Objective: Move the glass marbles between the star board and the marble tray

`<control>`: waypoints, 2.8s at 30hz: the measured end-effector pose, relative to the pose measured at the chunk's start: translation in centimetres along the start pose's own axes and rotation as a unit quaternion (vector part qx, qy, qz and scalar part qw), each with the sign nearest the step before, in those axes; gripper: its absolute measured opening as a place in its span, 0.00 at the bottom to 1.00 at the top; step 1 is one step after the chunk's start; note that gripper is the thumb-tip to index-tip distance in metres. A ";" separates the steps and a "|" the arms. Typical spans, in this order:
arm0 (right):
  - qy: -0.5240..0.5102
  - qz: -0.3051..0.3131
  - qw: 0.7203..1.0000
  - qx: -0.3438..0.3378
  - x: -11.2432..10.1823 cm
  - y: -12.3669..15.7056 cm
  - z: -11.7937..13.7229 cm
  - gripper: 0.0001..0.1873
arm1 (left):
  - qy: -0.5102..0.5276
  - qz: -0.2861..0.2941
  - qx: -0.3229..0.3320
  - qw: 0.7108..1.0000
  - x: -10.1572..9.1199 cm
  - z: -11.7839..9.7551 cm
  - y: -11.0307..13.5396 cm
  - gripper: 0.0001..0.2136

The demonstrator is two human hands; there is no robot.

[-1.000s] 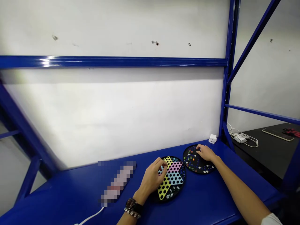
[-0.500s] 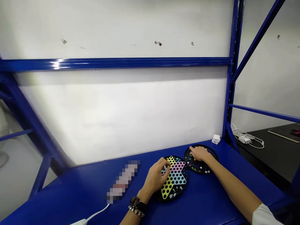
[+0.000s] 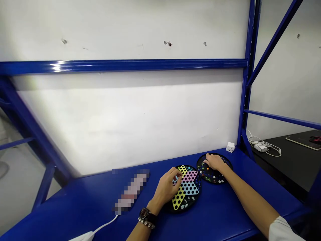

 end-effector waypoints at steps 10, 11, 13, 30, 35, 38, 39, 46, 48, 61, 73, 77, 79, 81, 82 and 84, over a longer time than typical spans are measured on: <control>-0.052 -0.002 0.999 0.013 -0.3 1.1 -1.0 0.17 | 0.006 -0.006 0.008 1.000 -0.1 -0.1 0.0 0.08; -0.067 -0.006 0.998 0.011 -0.3 1.2 -1.1 0.15 | 0.004 -0.009 0.008 1.000 -0.2 -0.2 -0.1 0.08; -0.116 -0.034 0.993 0.007 -0.5 1.4 -1.3 0.11 | 0.004 -0.019 0.009 1.000 -0.6 -0.3 -0.1 0.08; -0.809 -0.055 0.574 0.114 1.6 0.9 -1.9 0.21 | 0.012 -0.117 0.001 0.993 -3.1 0.4 -0.2 0.10; -0.847 -0.020 0.521 0.106 1.0 0.7 1.2 0.25 | 0.021 -0.107 0.003 0.994 -3.1 0.6 -0.1 0.14; -0.863 -0.008 0.498 0.082 0.2 0.5 4.0 0.27 | 0.028 -0.106 0.010 0.994 -3.1 0.3 0.1 0.14; -0.868 0.004 0.491 0.072 0.0 0.5 5.3 0.28 | 0.030 -0.107 0.013 0.994 -3.2 0.3 0.1 0.14; -0.870 0.153 0.469 0.009 0.2 1.4 15.4 0.29 | 0.058 -0.136 0.018 0.989 -4.0 0.4 0.4 0.15; -0.862 0.179 0.475 0.006 0.3 1.7 17.5 0.29 | 0.071 -0.155 0.024 0.985 -4.5 0.4 0.6 0.16; -0.306 -0.094 0.905 -0.281 -1.6 3.1 25.8 0.07 | 0.119 -0.338 0.061 0.932 -7.4 0.2 2.9 0.11; -0.158 -0.107 0.923 -0.335 -1.6 4.9 26.3 0.16 | 0.127 -0.308 0.102 0.938 -7.2 -1.4 2.7 0.12; -0.127 -0.095 0.920 -0.357 -1.8 6.0 26.6 0.14 | 0.119 -0.309 0.100 0.938 -7.2 -1.4 2.7 0.13; -0.104 -0.090 0.912 -0.386 -1.8 7.0 27.1 0.14 | 0.119 -0.312 0.107 0.936 -7.3 -1.4 2.7 0.13; -0.097 -0.097 0.905 -0.402 -1.9 7.8 27.4 0.16 | 0.121 -0.310 0.116 0.936 -7.2 -1.5 2.8 0.13; -0.104 -0.103 0.903 -0.403 -2.0 8.1 27.3 0.16 | 0.120 -0.304 0.116 0.938 -7.1 -1.5 2.7 0.13; -0.133 -0.116 0.900 -0.400 -2.4 8.2 26.9 0.14 | 0.119 -0.293 0.112 0.942 -6.9 -1.4 2.7 0.13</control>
Point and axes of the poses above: each hand's wrist, its own y-axis away from the middle knuckle, its own x-axis out of the palm, z = x × y, the point moved 8 cm from there along -y, towards the middle knuckle, and after that the axes turned 11 degrees about -x, right-handed, at the moved point
